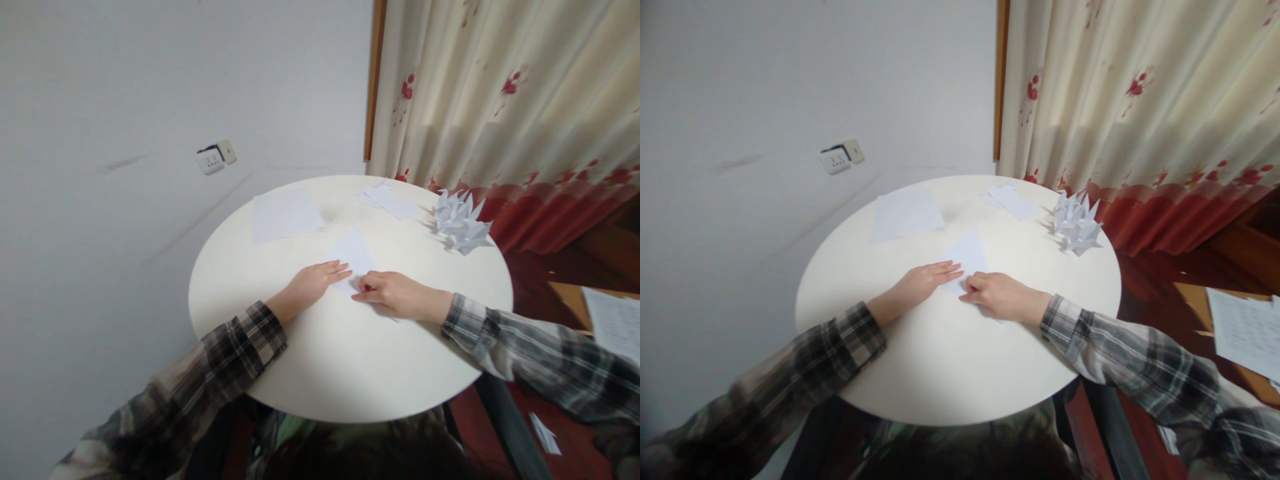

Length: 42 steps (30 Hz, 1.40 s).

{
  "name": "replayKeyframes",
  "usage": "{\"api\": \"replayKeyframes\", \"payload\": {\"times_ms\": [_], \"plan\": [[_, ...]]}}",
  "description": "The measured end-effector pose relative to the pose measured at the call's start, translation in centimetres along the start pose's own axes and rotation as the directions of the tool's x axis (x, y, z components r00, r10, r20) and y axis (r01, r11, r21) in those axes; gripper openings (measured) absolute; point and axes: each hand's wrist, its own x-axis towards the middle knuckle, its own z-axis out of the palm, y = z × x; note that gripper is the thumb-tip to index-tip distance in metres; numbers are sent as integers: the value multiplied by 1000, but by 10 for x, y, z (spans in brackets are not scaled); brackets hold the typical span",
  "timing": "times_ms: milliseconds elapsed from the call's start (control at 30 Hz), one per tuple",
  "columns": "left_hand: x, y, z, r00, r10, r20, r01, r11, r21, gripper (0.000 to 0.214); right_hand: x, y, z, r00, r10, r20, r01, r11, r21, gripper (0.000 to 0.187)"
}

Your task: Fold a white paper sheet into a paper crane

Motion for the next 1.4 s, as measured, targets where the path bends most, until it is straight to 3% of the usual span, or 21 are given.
{"api": "replayKeyframes", "payload": {"times_ms": [800, 1400], "plan": [[0, -4, 2, 999, 8, 34, -8, 1000, -3, 50, -48, -17, -18, 996, 17, 83, -24, 995, 95, 31], [-2, -7, 1, 1000, 14, 21, -13, 999, -41, 53, -73, -28, -21, 998, 23, 62, -27, 997, 73, 31]]}}
